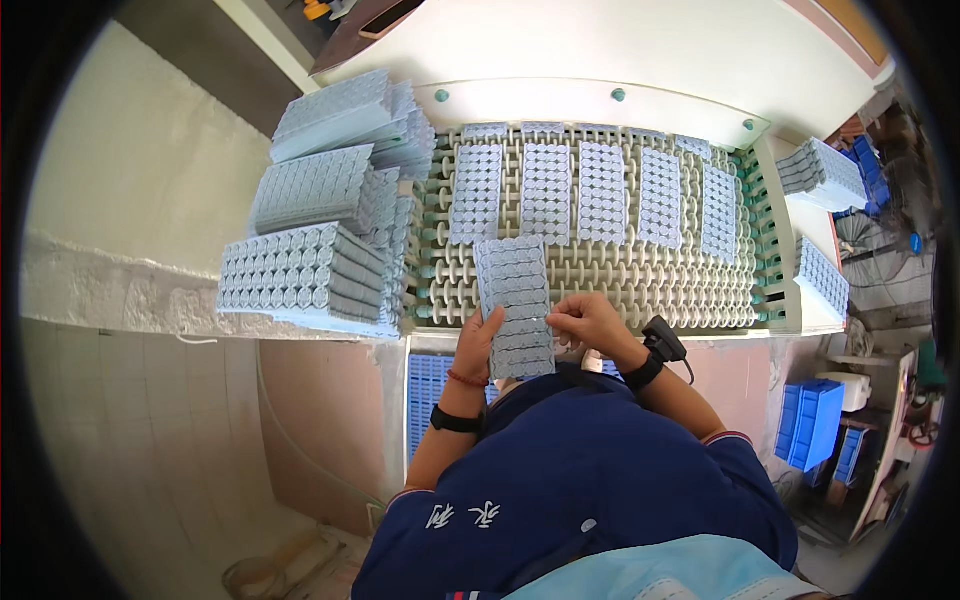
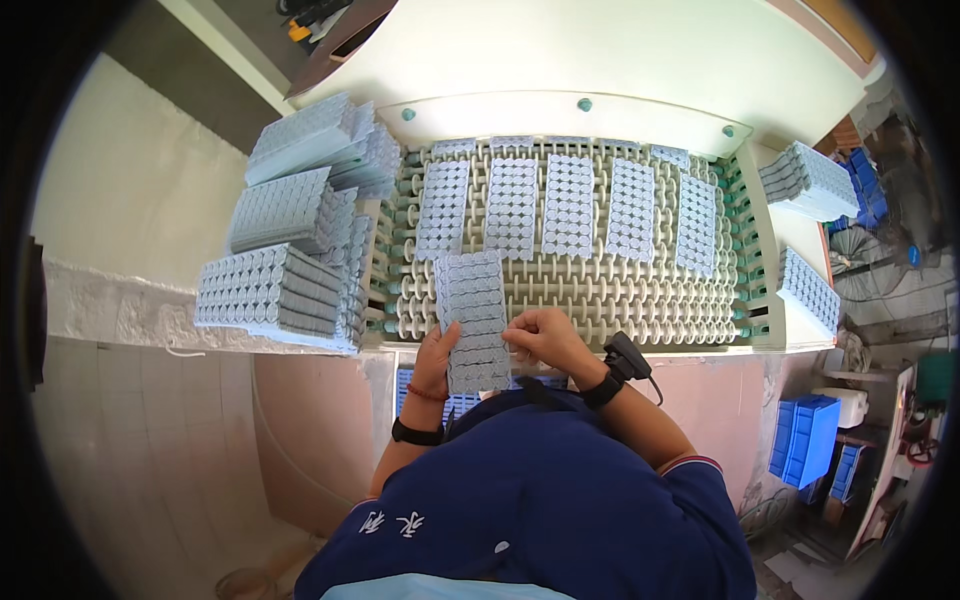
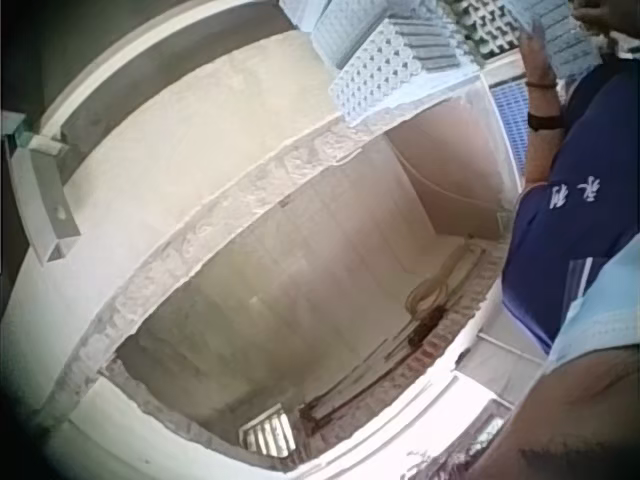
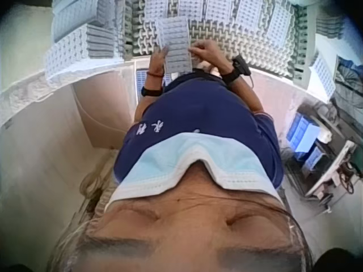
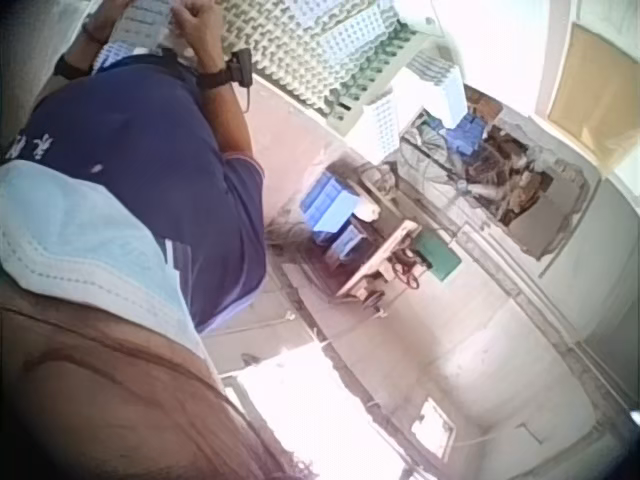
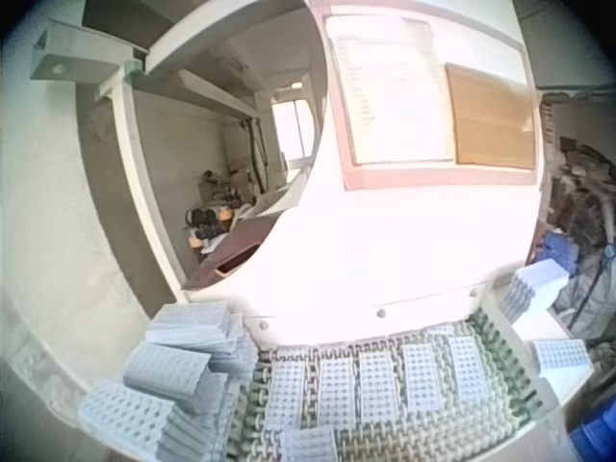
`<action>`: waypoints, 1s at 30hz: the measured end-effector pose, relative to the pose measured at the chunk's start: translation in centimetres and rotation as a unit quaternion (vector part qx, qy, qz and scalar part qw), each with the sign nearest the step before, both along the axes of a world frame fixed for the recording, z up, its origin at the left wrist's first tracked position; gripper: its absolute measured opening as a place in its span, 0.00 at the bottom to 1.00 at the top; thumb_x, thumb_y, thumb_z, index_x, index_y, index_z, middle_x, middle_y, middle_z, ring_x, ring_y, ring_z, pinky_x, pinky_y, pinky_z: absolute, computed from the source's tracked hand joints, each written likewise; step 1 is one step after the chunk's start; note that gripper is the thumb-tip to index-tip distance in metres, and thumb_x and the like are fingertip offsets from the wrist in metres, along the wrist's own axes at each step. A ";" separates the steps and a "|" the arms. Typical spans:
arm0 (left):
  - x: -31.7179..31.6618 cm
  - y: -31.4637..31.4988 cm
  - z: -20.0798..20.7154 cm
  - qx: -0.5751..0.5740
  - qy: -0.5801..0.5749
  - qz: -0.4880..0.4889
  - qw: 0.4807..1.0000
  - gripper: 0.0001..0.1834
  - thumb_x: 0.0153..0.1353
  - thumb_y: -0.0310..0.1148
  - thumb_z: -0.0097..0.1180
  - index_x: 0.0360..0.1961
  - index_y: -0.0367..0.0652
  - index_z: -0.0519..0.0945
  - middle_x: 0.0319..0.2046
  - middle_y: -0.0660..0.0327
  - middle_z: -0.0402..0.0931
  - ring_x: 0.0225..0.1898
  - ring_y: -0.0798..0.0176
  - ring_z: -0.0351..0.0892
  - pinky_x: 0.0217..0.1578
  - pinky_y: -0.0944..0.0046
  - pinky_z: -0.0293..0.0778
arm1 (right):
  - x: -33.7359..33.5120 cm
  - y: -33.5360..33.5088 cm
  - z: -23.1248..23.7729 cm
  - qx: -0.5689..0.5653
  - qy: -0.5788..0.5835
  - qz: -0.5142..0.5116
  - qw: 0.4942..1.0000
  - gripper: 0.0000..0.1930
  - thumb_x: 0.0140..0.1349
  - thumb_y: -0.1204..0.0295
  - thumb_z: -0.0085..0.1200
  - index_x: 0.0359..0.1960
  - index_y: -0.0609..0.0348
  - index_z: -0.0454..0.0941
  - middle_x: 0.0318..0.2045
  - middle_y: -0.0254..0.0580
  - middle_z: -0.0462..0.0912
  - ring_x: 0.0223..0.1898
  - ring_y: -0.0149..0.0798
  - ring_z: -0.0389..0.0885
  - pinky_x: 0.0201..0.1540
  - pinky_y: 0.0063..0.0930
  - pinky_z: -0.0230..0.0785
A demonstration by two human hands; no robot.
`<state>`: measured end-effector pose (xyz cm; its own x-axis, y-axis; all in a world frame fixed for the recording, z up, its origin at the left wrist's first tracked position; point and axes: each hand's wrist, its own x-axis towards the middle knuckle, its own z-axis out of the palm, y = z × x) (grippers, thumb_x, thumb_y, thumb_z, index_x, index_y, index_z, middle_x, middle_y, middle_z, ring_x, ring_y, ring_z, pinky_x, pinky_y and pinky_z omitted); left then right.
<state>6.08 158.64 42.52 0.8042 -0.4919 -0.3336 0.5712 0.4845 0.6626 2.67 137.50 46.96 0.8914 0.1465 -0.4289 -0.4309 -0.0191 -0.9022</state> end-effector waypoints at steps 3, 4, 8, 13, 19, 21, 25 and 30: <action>-0.8 1.6 0.6 -0.052 0.022 0.017 0.998 0.20 0.65 0.35 0.44 0.53 0.32 0.68 0.48 0.53 0.73 0.47 0.60 0.75 0.48 0.61 0.71 | -0.4 -1.2 -1.2 0.038 -0.038 -0.092 0.994 0.07 0.58 0.71 0.54 0.29 0.65 0.78 0.18 0.34 0.77 0.17 0.23 0.74 0.17 0.14 0.66; -0.9 2.6 0.9 -0.052 0.023 0.023 0.998 0.20 0.65 0.35 0.44 0.53 0.32 0.68 0.48 0.53 0.73 0.47 0.60 0.75 0.48 0.61 0.71 | -0.4 -2.2 -2.0 0.040 -0.051 -0.140 0.988 0.07 0.59 0.72 0.54 0.29 0.64 0.77 0.18 0.33 0.77 0.16 0.23 0.74 0.17 0.14 0.66; -1.3 6.0 2.0 -0.108 -0.014 0.004 0.994 0.24 0.62 0.35 0.42 0.55 0.26 0.65 0.52 0.49 0.70 0.52 0.54 0.71 0.55 0.57 0.65 | 0.0 -4.2 -2.5 0.036 -0.051 -0.216 0.974 0.07 0.60 0.72 0.52 0.29 0.63 0.76 0.17 0.33 0.76 0.16 0.22 0.72 0.18 0.14 0.66; -1.8 8.7 1.4 -0.081 -0.041 0.012 0.996 0.24 0.62 0.32 0.43 0.55 0.23 0.63 0.52 0.44 0.69 0.53 0.51 0.70 0.56 0.57 0.64 | 1.4 1.5 -2.9 0.003 -0.084 -0.096 0.992 0.07 0.59 0.73 0.52 0.31 0.66 0.76 0.18 0.35 0.76 0.18 0.24 0.74 0.18 0.17 0.67; -1.8 8.9 1.9 -0.087 -0.017 0.020 0.996 0.24 0.61 0.30 0.45 0.54 0.23 0.63 0.51 0.45 0.69 0.53 0.53 0.71 0.55 0.58 0.65 | 4.8 7.2 -3.5 0.012 -0.052 0.015 0.998 0.11 0.61 0.70 0.50 0.30 0.68 0.77 0.22 0.38 0.79 0.21 0.27 0.78 0.22 0.19 0.73; -1.5 8.8 1.8 -0.059 -0.012 0.025 0.998 0.23 0.60 0.29 0.47 0.54 0.25 0.65 0.50 0.48 0.71 0.51 0.55 0.72 0.54 0.60 0.66 | 4.2 6.5 -3.2 0.010 -0.015 -0.010 1.000 0.11 0.61 0.70 0.51 0.30 0.69 0.77 0.21 0.39 0.79 0.21 0.27 0.78 0.21 0.20 0.73; -1.1 7.9 0.9 0.003 -0.018 0.037 0.999 0.20 0.59 0.28 0.51 0.52 0.30 0.69 0.47 0.54 0.74 0.47 0.61 0.74 0.50 0.63 0.68 | 2.3 6.5 -1.4 0.035 -0.003 -0.032 0.999 0.12 0.59 0.68 0.54 0.30 0.68 0.78 0.20 0.36 0.77 0.19 0.25 0.76 0.19 0.19 0.71; -0.3 6.4 0.2 0.025 -0.002 0.039 0.999 0.16 0.60 0.27 0.51 0.49 0.33 0.72 0.43 0.57 0.76 0.43 0.64 0.76 0.44 0.65 0.72 | 1.9 5.6 -2.4 0.031 -0.066 -0.047 0.996 0.10 0.58 0.70 0.55 0.28 0.67 0.78 0.17 0.32 0.76 0.17 0.23 0.73 0.18 0.16 0.67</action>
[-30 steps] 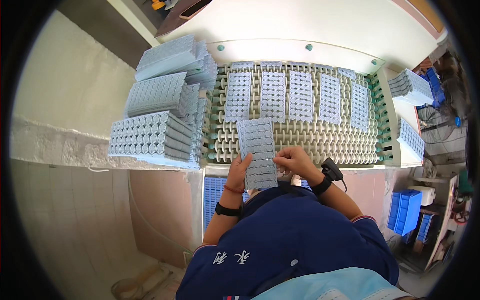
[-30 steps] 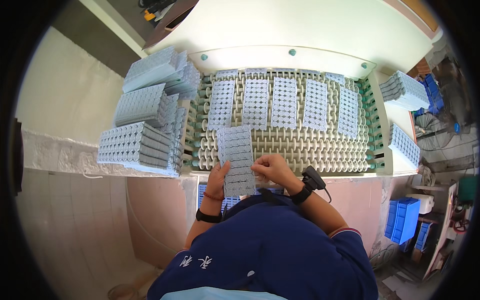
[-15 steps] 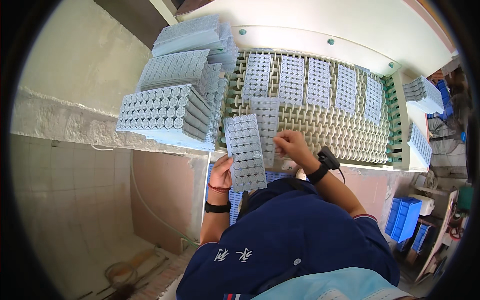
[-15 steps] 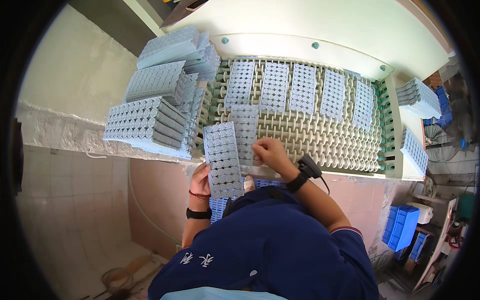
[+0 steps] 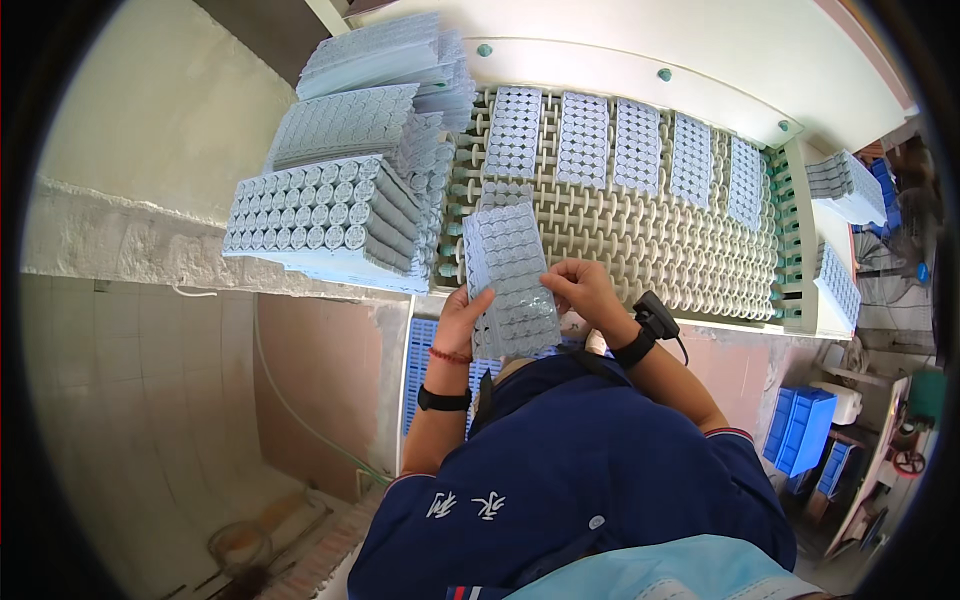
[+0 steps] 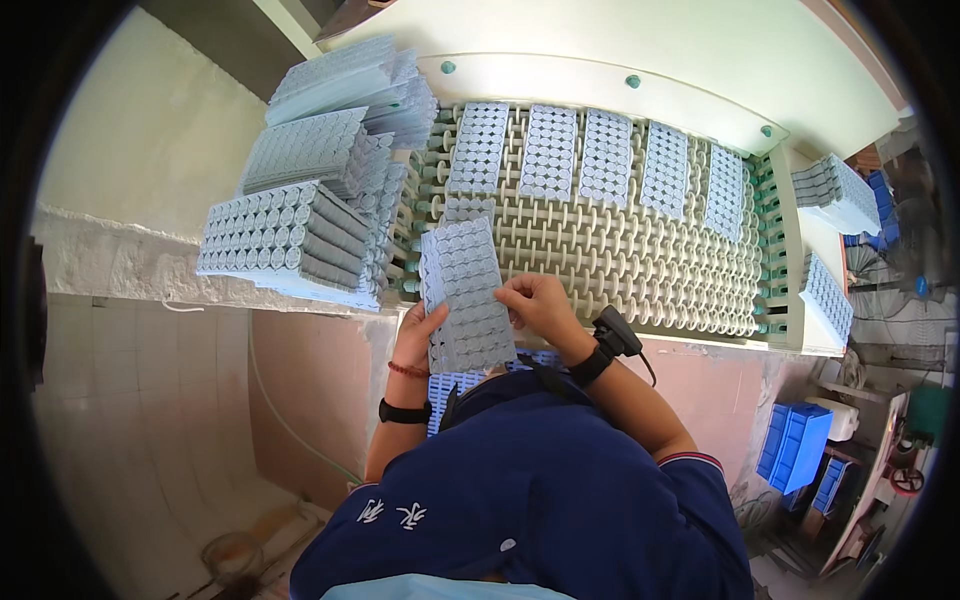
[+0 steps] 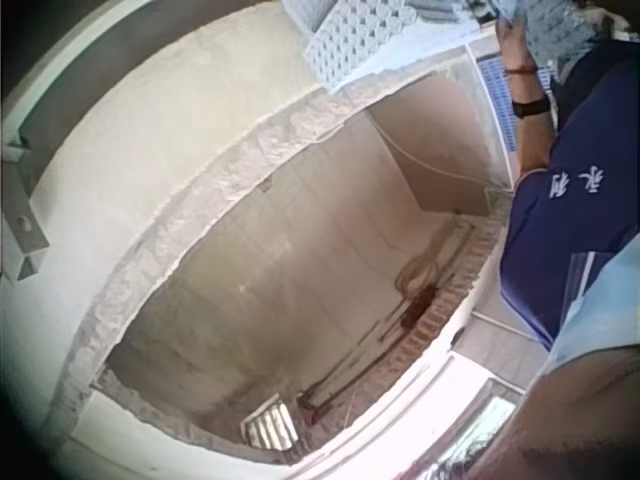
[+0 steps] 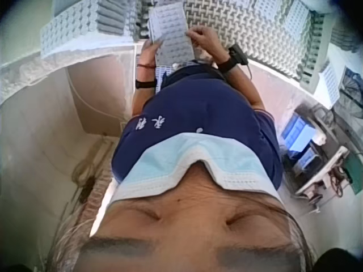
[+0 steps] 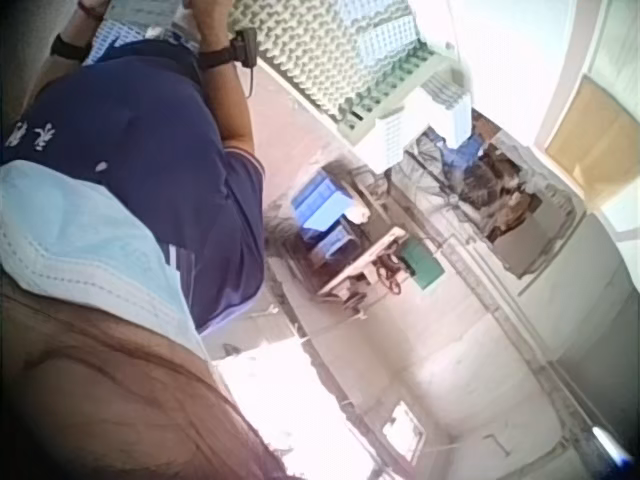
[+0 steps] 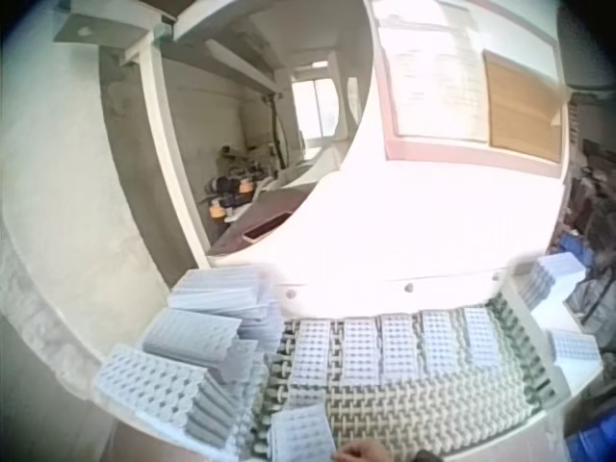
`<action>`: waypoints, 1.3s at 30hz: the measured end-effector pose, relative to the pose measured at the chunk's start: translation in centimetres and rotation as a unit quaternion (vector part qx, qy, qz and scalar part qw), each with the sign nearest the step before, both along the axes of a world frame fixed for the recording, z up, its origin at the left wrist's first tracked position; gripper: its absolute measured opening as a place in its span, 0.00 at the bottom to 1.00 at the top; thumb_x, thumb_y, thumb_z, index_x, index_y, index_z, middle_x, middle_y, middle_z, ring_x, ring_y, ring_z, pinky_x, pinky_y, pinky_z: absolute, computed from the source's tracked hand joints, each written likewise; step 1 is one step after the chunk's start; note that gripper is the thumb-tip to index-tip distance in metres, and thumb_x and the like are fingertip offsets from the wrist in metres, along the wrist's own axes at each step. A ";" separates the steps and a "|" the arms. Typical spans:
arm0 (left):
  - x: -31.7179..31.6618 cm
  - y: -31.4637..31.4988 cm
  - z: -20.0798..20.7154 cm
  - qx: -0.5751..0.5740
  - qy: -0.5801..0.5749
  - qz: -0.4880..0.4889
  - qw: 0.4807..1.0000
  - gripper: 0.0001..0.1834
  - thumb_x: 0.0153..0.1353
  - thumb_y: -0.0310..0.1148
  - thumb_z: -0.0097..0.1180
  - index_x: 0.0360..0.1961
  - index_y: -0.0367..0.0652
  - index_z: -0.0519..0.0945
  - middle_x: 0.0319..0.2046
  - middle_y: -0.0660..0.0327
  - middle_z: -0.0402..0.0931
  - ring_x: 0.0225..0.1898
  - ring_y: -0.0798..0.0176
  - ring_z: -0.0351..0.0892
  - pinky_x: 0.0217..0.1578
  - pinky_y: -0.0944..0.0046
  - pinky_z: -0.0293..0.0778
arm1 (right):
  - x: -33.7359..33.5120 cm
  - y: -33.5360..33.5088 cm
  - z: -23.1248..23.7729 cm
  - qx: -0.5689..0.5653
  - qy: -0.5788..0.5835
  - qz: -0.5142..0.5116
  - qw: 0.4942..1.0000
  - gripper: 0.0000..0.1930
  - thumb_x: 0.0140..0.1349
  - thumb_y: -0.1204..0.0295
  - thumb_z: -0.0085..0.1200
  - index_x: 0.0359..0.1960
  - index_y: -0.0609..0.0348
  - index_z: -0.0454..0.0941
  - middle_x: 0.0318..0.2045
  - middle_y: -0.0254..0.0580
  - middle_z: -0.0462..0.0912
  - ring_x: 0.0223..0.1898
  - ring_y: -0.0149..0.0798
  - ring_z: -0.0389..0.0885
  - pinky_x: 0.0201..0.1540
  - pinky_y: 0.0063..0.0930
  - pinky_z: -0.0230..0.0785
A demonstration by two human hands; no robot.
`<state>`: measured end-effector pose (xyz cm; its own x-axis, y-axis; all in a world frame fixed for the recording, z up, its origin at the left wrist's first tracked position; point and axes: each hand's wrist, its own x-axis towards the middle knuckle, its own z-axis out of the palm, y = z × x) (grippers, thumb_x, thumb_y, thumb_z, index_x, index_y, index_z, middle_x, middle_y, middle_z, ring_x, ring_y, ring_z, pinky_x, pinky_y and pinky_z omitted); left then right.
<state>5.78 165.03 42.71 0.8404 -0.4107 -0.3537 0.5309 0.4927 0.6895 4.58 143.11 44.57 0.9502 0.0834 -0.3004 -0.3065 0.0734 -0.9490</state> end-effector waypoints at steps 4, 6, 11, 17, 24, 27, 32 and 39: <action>0.6 -0.3 -0.5 0.022 0.017 0.055 0.998 0.14 0.60 0.25 0.51 0.47 0.34 0.73 0.41 0.58 0.77 0.40 0.65 0.77 0.42 0.66 0.72 | -0.4 -2.4 -0.7 -0.009 0.036 -0.079 0.996 0.09 0.58 0.70 0.55 0.30 0.66 0.78 0.20 0.35 0.78 0.16 0.23 0.74 0.19 0.16 0.68; 0.8 0.0 -0.4 0.060 0.002 0.055 0.997 0.14 0.60 0.25 0.51 0.47 0.33 0.73 0.41 0.58 0.77 0.39 0.65 0.77 0.41 0.66 0.73 | -0.5 -4.7 -1.5 -0.106 0.039 -0.152 0.982 0.10 0.58 0.70 0.55 0.29 0.67 0.78 0.19 0.36 0.79 0.16 0.25 0.75 0.18 0.17 0.69; 0.6 0.1 0.4 0.107 -0.016 0.073 0.991 0.13 0.60 0.25 0.51 0.46 0.33 0.74 0.41 0.59 0.77 0.39 0.65 0.77 0.40 0.66 0.73 | -1.5 -9.3 -0.3 -0.294 0.059 -0.187 0.935 0.10 0.53 0.69 0.58 0.24 0.65 0.80 0.16 0.39 0.80 0.15 0.27 0.77 0.19 0.21 0.67; 0.9 -0.1 -0.9 0.095 -0.021 0.055 0.994 0.17 0.59 0.26 0.52 0.49 0.32 0.71 0.43 0.55 0.76 0.41 0.60 0.77 0.43 0.62 0.73 | -4.2 -16.0 -0.1 -0.379 0.040 -0.230 0.895 0.11 0.51 0.67 0.60 0.25 0.65 0.81 0.16 0.40 0.80 0.16 0.28 0.77 0.21 0.21 0.67; 1.3 -1.5 -0.1 0.059 -0.015 0.024 0.998 0.15 0.60 0.25 0.51 0.49 0.33 0.72 0.44 0.58 0.76 0.42 0.64 0.76 0.43 0.66 0.72 | -7.2 -23.4 -0.1 -0.480 0.072 -0.290 0.825 0.13 0.48 0.62 0.61 0.28 0.60 0.83 0.18 0.41 0.81 0.19 0.32 0.79 0.24 0.25 0.68; 1.3 -1.9 0.1 0.053 -0.008 0.017 0.998 0.16 0.60 0.25 0.51 0.49 0.33 0.72 0.43 0.58 0.76 0.41 0.64 0.77 0.43 0.65 0.72 | -9.0 -27.5 0.0 -0.505 0.078 -0.316 0.799 0.14 0.47 0.61 0.61 0.29 0.60 0.83 0.22 0.44 0.82 0.23 0.36 0.80 0.28 0.28 0.70; 1.4 -2.2 -0.2 0.063 -0.011 0.022 0.998 0.17 0.61 0.25 0.48 0.51 0.33 0.70 0.45 0.54 0.75 0.43 0.58 0.78 0.43 0.61 0.75 | -11.6 -32.1 1.2 -0.552 0.121 -0.307 0.765 0.16 0.48 0.59 0.60 0.32 0.60 0.82 0.25 0.47 0.82 0.28 0.42 0.82 0.32 0.31 0.71; 1.2 -3.1 -0.6 0.048 -0.020 0.005 0.999 0.18 0.61 0.25 0.49 0.52 0.33 0.68 0.46 0.53 0.75 0.43 0.57 0.77 0.44 0.60 0.74 | -8.2 -23.0 0.8 -0.625 -0.196 -0.204 0.728 0.18 0.50 0.65 0.61 0.44 0.54 0.77 0.43 0.48 0.78 0.43 0.48 0.76 0.46 0.35 0.69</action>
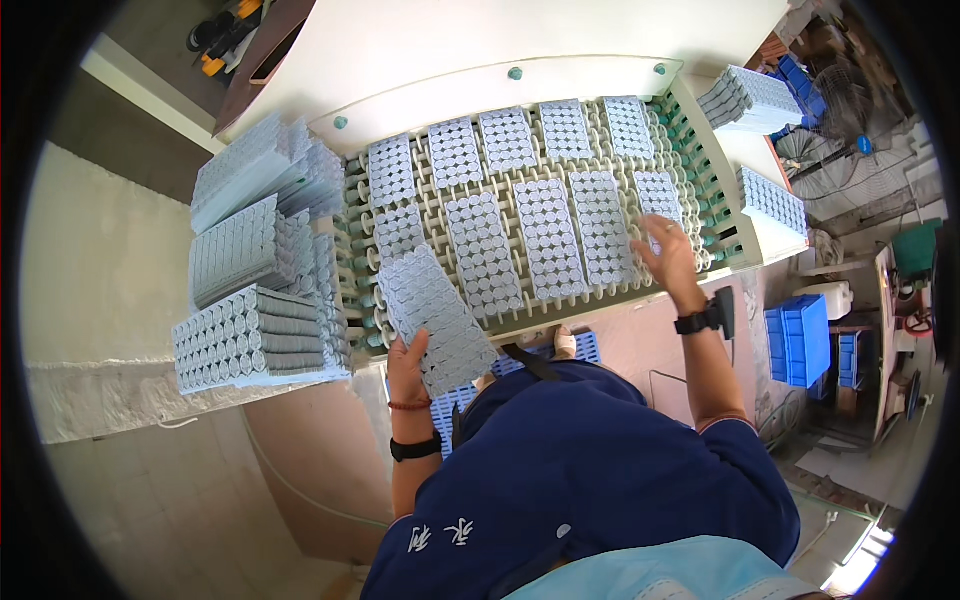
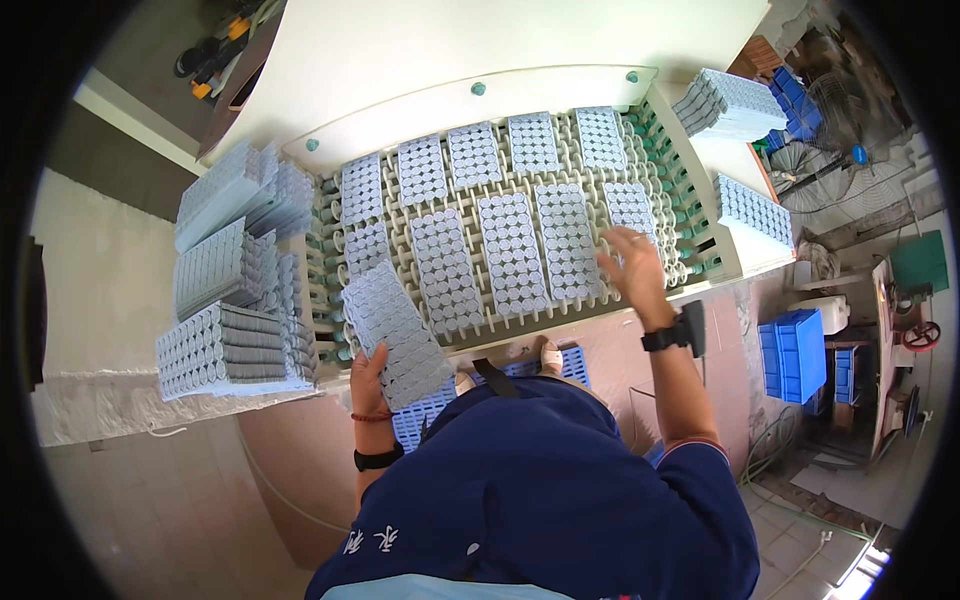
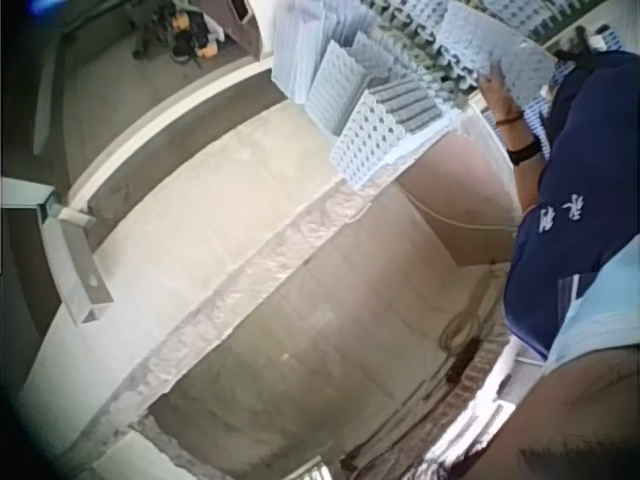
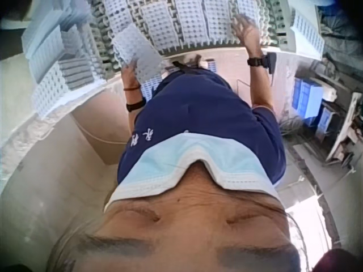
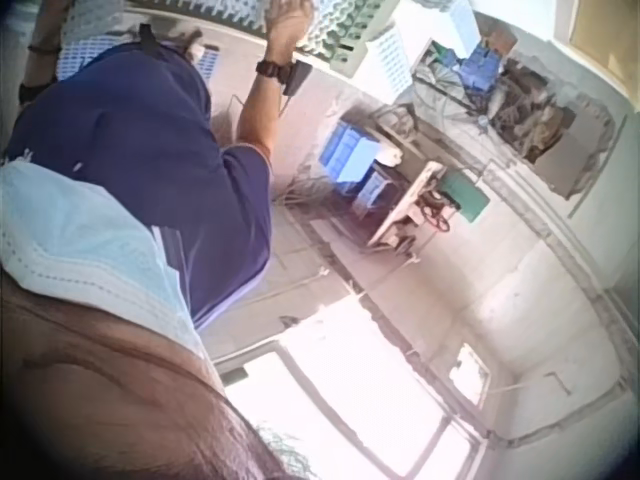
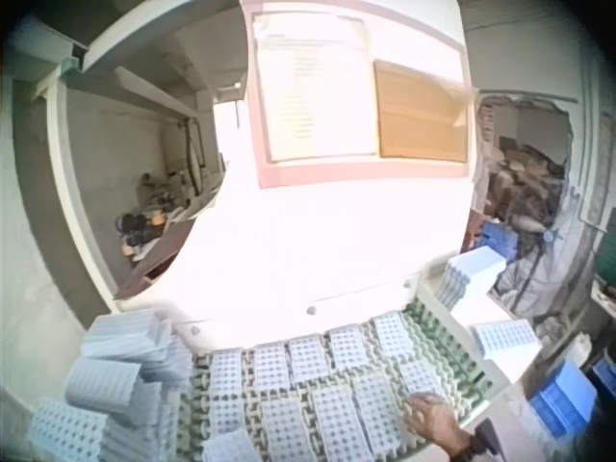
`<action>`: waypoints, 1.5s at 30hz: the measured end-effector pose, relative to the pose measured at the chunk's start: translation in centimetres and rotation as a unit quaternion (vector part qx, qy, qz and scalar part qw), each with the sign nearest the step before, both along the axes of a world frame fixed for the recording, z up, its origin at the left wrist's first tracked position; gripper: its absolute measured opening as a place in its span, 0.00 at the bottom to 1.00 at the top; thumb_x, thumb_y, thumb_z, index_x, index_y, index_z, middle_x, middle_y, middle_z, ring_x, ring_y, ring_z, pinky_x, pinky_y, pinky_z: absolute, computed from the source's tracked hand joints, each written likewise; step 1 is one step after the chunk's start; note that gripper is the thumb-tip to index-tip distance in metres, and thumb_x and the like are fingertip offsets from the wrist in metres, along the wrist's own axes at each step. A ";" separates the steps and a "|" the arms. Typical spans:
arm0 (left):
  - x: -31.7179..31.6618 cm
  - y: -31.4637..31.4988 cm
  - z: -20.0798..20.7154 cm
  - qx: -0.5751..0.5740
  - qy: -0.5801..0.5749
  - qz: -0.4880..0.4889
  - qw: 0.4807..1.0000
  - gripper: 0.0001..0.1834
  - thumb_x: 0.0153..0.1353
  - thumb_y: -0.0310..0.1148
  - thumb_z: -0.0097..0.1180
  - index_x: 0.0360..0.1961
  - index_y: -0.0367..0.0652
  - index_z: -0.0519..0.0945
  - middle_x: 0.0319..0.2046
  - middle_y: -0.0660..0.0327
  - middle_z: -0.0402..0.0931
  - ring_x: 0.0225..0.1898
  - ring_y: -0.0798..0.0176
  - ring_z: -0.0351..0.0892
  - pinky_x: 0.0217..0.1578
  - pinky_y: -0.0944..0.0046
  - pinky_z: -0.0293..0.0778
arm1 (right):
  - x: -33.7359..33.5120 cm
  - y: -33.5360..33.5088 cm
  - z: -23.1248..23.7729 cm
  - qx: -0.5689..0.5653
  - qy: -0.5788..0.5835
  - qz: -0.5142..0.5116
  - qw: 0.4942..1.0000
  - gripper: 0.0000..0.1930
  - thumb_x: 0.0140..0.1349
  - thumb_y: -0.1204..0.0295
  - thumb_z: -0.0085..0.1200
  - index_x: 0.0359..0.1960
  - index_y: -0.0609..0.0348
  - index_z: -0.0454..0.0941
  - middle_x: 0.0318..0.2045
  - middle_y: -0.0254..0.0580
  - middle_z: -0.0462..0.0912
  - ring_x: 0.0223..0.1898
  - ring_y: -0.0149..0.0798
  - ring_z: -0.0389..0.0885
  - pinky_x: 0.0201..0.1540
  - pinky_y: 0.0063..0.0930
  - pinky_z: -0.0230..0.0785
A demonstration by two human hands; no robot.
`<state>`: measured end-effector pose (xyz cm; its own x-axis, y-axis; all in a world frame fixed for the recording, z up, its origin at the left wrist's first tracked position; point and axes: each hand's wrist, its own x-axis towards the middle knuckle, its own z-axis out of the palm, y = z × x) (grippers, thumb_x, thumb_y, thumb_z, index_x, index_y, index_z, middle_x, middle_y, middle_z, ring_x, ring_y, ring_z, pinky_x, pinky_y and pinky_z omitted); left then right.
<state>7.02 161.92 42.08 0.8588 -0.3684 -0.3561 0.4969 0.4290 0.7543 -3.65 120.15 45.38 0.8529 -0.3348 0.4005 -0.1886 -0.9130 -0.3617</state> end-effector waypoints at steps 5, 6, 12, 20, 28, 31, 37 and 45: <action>-0.2 -0.7 0.4 0.008 -0.017 -0.002 1.000 0.18 0.60 0.26 0.50 0.52 0.33 0.68 0.45 0.54 0.75 0.43 0.58 0.77 0.44 0.60 0.74 | 1.1 3.1 -0.8 -0.058 0.061 0.106 0.991 0.21 0.52 0.64 0.58 0.48 0.58 0.74 0.50 0.49 0.74 0.54 0.49 0.69 0.55 0.41 0.61; -0.1 -0.7 0.4 0.007 -0.019 0.000 1.000 0.18 0.60 0.26 0.50 0.52 0.33 0.68 0.45 0.54 0.75 0.43 0.58 0.77 0.44 0.60 0.74 | 1.1 2.9 -1.2 -0.065 0.073 0.103 0.990 0.21 0.52 0.63 0.57 0.47 0.58 0.74 0.50 0.49 0.74 0.55 0.49 0.68 0.56 0.42 0.60; -0.5 -0.9 0.9 -0.008 -0.006 -0.014 1.000 0.19 0.60 0.27 0.50 0.53 0.33 0.67 0.46 0.53 0.75 0.43 0.57 0.77 0.45 0.60 0.74 | 2.3 6.4 1.2 0.003 0.015 0.118 0.993 0.21 0.52 0.62 0.59 0.44 0.62 0.75 0.46 0.51 0.76 0.48 0.52 0.74 0.49 0.40 0.67; -0.5 -2.5 1.6 0.008 -0.044 -0.030 0.999 0.17 0.60 0.25 0.50 0.51 0.32 0.69 0.45 0.54 0.75 0.42 0.61 0.77 0.43 0.64 0.73 | 6.4 17.4 1.1 0.567 0.154 0.193 0.786 0.12 0.56 0.67 0.58 0.33 0.66 0.78 0.21 0.38 0.79 0.23 0.29 0.78 0.26 0.20 0.69; -1.0 -1.7 2.7 -0.077 -0.038 -0.061 0.994 0.18 0.67 0.33 0.37 0.48 0.29 0.70 0.46 0.52 0.74 0.47 0.59 0.74 0.49 0.62 0.68 | 5.9 19.0 -0.6 0.648 0.188 0.163 0.720 0.08 0.58 0.70 0.57 0.30 0.65 0.78 0.19 0.31 0.77 0.18 0.22 0.73 0.20 0.12 0.65; -1.0 -1.2 2.0 -0.165 -0.014 -0.066 0.984 0.17 0.66 0.33 0.37 0.46 0.28 0.71 0.44 0.52 0.74 0.46 0.60 0.74 0.49 0.62 0.69 | 5.7 19.5 -1.1 0.665 0.192 0.157 0.705 0.09 0.57 0.70 0.58 0.31 0.65 0.79 0.20 0.31 0.78 0.19 0.20 0.73 0.21 0.12 0.65; -0.9 -1.1 1.7 -0.101 -0.007 -0.052 0.994 0.14 0.66 0.31 0.42 0.43 0.30 0.74 0.39 0.56 0.77 0.40 0.64 0.77 0.43 0.65 0.72 | 5.4 20.4 -1.0 0.668 0.179 0.140 0.709 0.09 0.56 0.70 0.58 0.31 0.64 0.79 0.20 0.30 0.77 0.19 0.20 0.72 0.21 0.12 0.65; -0.7 -1.1 0.9 0.006 -0.035 -0.030 0.999 0.10 0.63 0.30 0.48 0.37 0.33 0.77 0.32 0.61 0.78 0.32 0.72 0.76 0.34 0.71 0.73 | 5.1 19.9 -0.6 0.652 0.166 0.153 0.724 0.07 0.57 0.71 0.57 0.29 0.64 0.78 0.20 0.30 0.77 0.19 0.20 0.71 0.21 0.13 0.64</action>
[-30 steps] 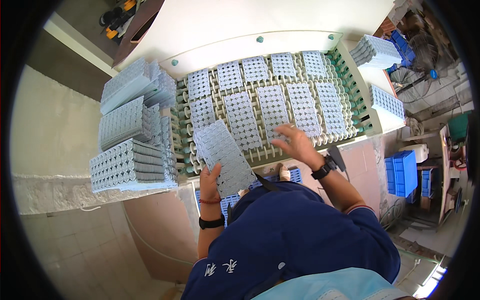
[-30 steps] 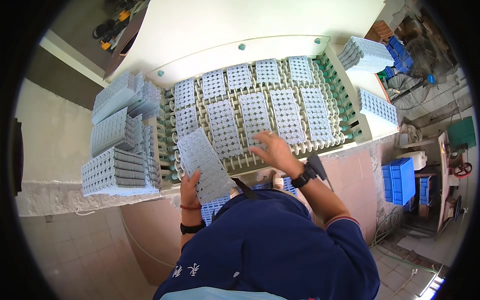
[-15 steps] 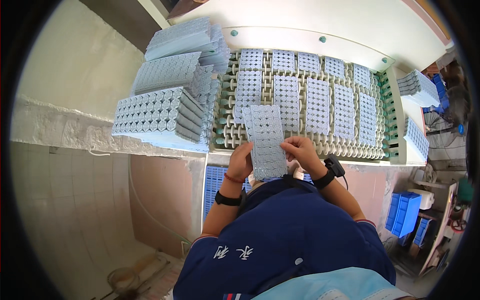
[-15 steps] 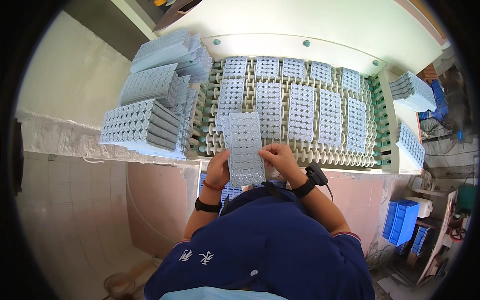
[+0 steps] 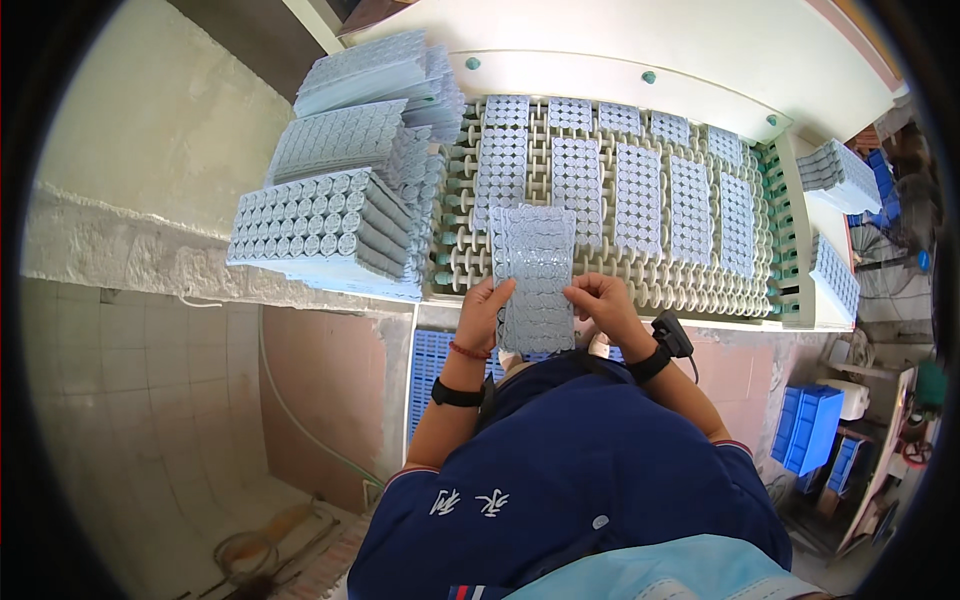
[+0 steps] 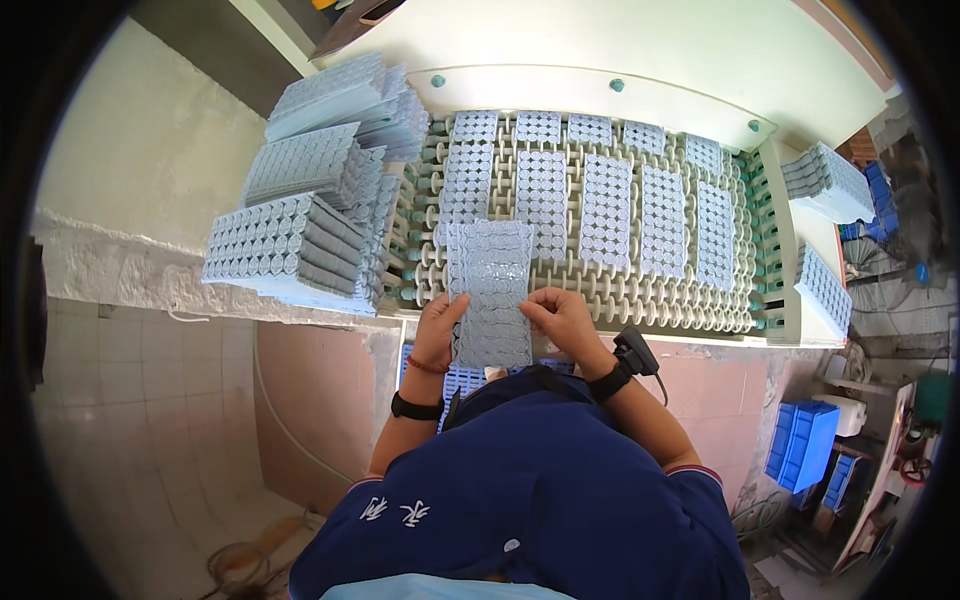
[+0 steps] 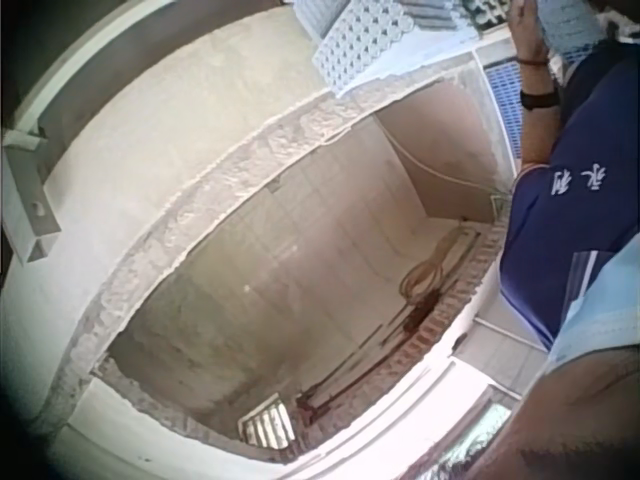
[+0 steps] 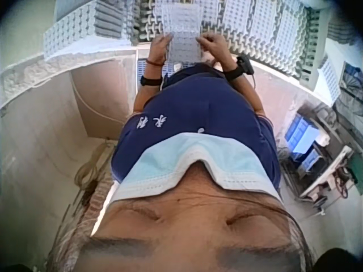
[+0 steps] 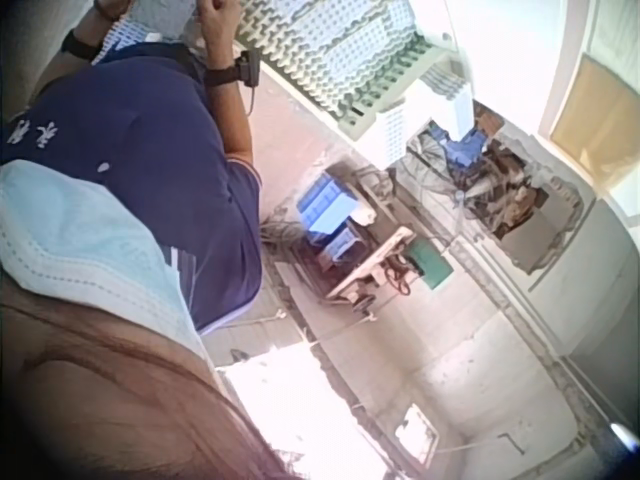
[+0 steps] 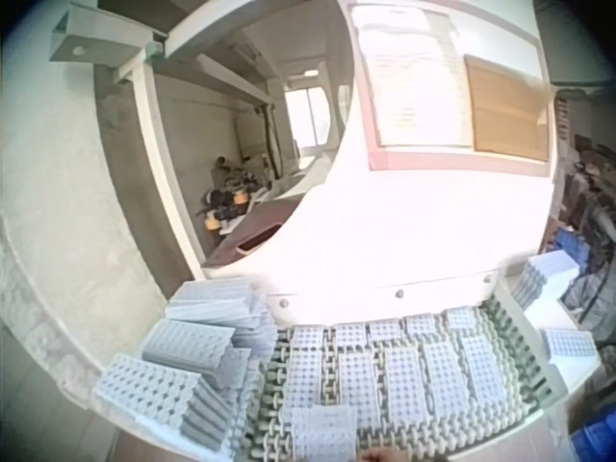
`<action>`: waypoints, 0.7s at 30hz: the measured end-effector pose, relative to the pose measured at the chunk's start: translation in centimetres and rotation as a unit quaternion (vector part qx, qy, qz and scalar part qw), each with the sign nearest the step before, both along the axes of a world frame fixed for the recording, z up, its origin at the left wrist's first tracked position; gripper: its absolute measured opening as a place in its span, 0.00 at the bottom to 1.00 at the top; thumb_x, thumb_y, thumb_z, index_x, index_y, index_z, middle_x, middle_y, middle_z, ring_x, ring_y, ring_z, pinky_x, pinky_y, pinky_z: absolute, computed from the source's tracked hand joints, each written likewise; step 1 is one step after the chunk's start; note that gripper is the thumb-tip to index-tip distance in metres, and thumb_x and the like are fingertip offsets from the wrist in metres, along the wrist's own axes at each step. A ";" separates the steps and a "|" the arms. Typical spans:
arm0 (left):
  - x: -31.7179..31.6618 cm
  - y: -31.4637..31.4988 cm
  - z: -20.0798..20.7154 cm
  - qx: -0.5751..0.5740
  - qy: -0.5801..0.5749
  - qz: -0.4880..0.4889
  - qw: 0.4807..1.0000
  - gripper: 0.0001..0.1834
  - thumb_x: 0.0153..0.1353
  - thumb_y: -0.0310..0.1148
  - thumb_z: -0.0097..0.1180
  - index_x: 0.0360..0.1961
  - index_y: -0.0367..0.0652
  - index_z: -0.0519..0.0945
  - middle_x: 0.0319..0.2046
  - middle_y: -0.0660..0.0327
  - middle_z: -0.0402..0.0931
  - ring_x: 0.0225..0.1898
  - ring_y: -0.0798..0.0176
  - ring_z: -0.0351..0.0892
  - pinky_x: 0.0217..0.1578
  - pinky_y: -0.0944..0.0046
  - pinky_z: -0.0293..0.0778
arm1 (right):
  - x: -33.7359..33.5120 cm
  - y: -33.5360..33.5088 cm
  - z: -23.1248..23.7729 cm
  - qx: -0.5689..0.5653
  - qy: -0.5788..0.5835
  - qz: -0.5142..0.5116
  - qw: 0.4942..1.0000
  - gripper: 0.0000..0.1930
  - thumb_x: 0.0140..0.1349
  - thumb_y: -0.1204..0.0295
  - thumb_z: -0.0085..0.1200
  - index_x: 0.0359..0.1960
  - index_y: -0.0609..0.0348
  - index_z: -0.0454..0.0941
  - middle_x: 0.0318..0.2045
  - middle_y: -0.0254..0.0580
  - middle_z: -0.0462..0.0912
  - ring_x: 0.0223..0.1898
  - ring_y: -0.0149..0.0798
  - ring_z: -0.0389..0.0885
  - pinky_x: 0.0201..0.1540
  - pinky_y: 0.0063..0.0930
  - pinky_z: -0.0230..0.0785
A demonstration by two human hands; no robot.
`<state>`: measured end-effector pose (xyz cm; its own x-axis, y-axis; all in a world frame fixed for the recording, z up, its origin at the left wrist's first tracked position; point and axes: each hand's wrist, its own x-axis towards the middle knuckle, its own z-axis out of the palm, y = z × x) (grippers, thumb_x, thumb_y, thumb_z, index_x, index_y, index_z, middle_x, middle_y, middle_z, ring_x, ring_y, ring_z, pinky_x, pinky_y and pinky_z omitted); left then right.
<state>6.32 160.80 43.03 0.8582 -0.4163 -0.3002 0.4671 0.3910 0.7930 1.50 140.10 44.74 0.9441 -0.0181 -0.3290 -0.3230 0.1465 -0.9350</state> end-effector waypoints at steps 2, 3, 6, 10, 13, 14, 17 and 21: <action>-0.1 -0.3 0.3 0.000 0.005 -0.001 1.000 0.09 0.63 0.29 0.49 0.37 0.34 0.77 0.32 0.62 0.78 0.32 0.73 0.76 0.33 0.71 0.72 | -0.1 -0.3 -0.1 -0.007 -0.008 0.004 1.000 0.07 0.57 0.72 0.57 0.29 0.64 0.78 0.19 0.30 0.76 0.19 0.20 0.71 0.22 0.13 0.63; -0.1 -0.4 0.4 0.000 0.010 -0.001 1.000 0.08 0.62 0.29 0.50 0.36 0.34 0.77 0.31 0.63 0.78 0.32 0.74 0.75 0.33 0.71 0.72 | -0.1 -0.4 -0.1 -0.015 -0.016 0.009 1.000 0.07 0.57 0.72 0.57 0.29 0.64 0.78 0.19 0.30 0.76 0.19 0.20 0.70 0.22 0.14 0.63; -0.1 0.0 -0.8 0.029 -0.009 -0.001 1.000 0.08 0.62 0.29 0.50 0.37 0.35 0.77 0.32 0.64 0.78 0.32 0.74 0.75 0.34 0.71 0.72 | -0.1 -0.4 0.2 -0.029 -0.016 0.016 0.999 0.07 0.57 0.73 0.56 0.28 0.65 0.78 0.19 0.30 0.75 0.19 0.20 0.70 0.22 0.15 0.63; -0.2 -0.3 -0.3 0.021 -0.002 -0.001 1.000 0.08 0.62 0.29 0.50 0.38 0.36 0.78 0.33 0.64 0.78 0.33 0.74 0.75 0.35 0.72 0.71 | -0.2 -0.3 -0.2 -0.029 -0.019 0.003 0.999 0.07 0.56 0.73 0.57 0.28 0.66 0.78 0.18 0.29 0.75 0.19 0.20 0.70 0.22 0.15 0.63; -0.2 -0.3 0.0 0.019 0.002 -0.001 1.000 0.09 0.62 0.29 0.50 0.39 0.35 0.77 0.34 0.63 0.78 0.34 0.73 0.75 0.35 0.72 0.71 | -0.2 -0.1 0.1 -0.045 -0.029 -0.004 0.999 0.07 0.56 0.72 0.57 0.29 0.66 0.78 0.19 0.30 0.76 0.19 0.21 0.71 0.23 0.15 0.64; -0.2 -0.3 -0.1 0.024 -0.003 -0.001 1.000 0.09 0.62 0.29 0.51 0.39 0.35 0.77 0.34 0.63 0.78 0.34 0.73 0.75 0.36 0.72 0.71 | -0.2 -0.1 0.2 -0.052 -0.025 -0.004 0.998 0.07 0.56 0.72 0.57 0.29 0.66 0.78 0.19 0.30 0.76 0.20 0.21 0.71 0.23 0.15 0.65; -0.2 -0.1 -0.3 0.029 -0.009 0.000 1.000 0.09 0.62 0.29 0.51 0.40 0.35 0.77 0.35 0.62 0.78 0.35 0.72 0.76 0.36 0.71 0.71 | -0.1 -0.1 0.4 -0.059 -0.019 0.001 0.998 0.08 0.56 0.72 0.58 0.29 0.66 0.78 0.20 0.31 0.77 0.20 0.21 0.72 0.24 0.15 0.66; -0.1 -0.2 0.4 0.031 -0.008 0.008 0.999 0.10 0.61 0.28 0.51 0.41 0.35 0.77 0.36 0.61 0.79 0.35 0.72 0.76 0.37 0.70 0.72 | 0.0 0.1 0.5 -0.044 -0.016 0.000 0.999 0.08 0.55 0.71 0.59 0.28 0.66 0.78 0.20 0.32 0.77 0.20 0.21 0.73 0.22 0.14 0.66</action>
<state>6.20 160.61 43.47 0.8691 -0.3838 -0.3119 0.4489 0.3473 0.8234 1.47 140.15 45.25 0.9543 -0.0462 -0.2952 -0.2921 0.0636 -0.9543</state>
